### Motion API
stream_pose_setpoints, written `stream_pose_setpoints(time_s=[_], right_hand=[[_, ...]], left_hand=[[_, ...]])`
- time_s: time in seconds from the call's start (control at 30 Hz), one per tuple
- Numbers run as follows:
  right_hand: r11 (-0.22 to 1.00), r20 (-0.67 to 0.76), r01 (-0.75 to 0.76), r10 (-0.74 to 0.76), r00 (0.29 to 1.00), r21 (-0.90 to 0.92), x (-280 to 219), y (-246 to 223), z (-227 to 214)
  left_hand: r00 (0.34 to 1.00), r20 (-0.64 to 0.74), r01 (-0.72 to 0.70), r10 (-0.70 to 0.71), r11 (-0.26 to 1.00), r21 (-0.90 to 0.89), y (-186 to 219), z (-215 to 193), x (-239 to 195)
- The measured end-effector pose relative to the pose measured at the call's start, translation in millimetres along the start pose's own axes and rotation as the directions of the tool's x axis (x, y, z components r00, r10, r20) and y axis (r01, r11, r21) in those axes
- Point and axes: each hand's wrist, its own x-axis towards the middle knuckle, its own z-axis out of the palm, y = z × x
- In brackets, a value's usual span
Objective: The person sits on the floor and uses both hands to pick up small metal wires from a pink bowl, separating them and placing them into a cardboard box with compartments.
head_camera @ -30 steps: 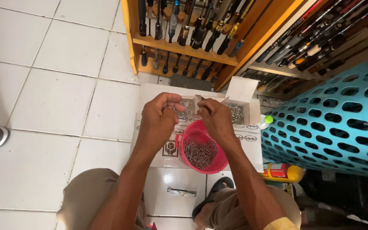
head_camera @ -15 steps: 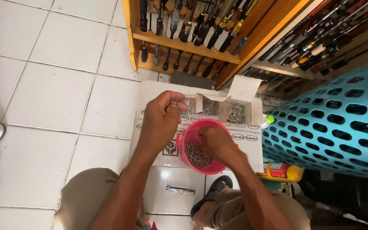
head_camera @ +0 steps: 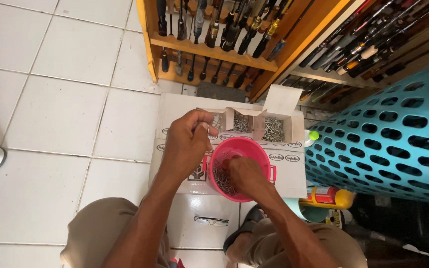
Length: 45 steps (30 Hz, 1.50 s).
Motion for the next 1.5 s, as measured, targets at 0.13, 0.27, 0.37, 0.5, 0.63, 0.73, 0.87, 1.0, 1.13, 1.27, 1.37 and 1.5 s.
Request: stream_pose_setpoints(time_s=[0.13,0.27,0.37,0.5,0.63,0.73,0.87,1.0,1.13,1.27,1.37,1.5], right_hand=[[0.982,-0.012,-0.082,0.085,0.996,0.169,-4.9,8.6,-15.7],[0.957,0.106,-0.142,0.118,0.987,0.253,-11.3,9.1,-38.1],[0.877,0.132,-0.18,0.134,0.982,0.446,-24.4,0.3,-69.2],[0.792,0.02,-0.087,0.094,0.995,0.604,-36.3,18.3,-77.3],[0.56,-0.144,0.08,0.072,0.987,0.825,-54.4,24.9,-95.8],[0.398,-0.201,0.148,0.096,0.975,0.905,-64.2,26.2,-110.3],[0.19,-0.241,0.215,0.128,0.962,0.958,-63.8,31.9,-107.3],[0.126,-0.246,0.226,0.179,0.953,0.966,-59.4,29.6,-103.4],[0.147,-0.24,0.214,0.196,0.951,0.966,-56.3,24.4,-101.1],[0.311,-0.234,0.176,0.162,0.959,0.934,-56.5,25.6,-96.4],[0.356,-0.236,0.181,0.119,0.964,0.917,-56.4,28.4,-88.8],[0.387,-0.23,0.17,0.113,0.967,0.906,-58.9,25.3,-88.7]], left_hand=[[1.0,0.004,0.006,-0.006,1.0,-0.003,-9.8,4.7,4.3],[1.0,0.012,0.025,-0.026,0.999,0.021,-13.5,6.5,5.1],[0.999,0.016,0.035,-0.035,0.999,0.032,-13.9,7.1,4.5],[0.999,0.03,0.013,-0.014,0.999,0.031,-22.6,11.4,6.5],[0.995,0.068,0.07,-0.074,0.995,0.064,-26.8,18.7,5.4],[0.981,0.132,0.136,-0.142,0.989,0.053,-28.6,27.0,3.2],[0.937,0.258,0.248,-0.235,0.969,-0.017,-21.6,35.7,-3.6],[0.918,0.323,0.254,-0.228,0.966,-0.039,-23.8,38.2,-6.9],[0.918,0.346,0.228,-0.193,0.972,-0.063,-39.7,44.4,-4.7],[0.935,0.319,0.186,-0.155,0.98,-0.069,-51.0,49.8,0.4],[0.934,0.316,0.19,-0.163,0.98,-0.055,-48.3,49.9,-0.5],[0.93,0.301,0.245,-0.209,0.966,-0.086,-45.7,51.1,-3.2]])
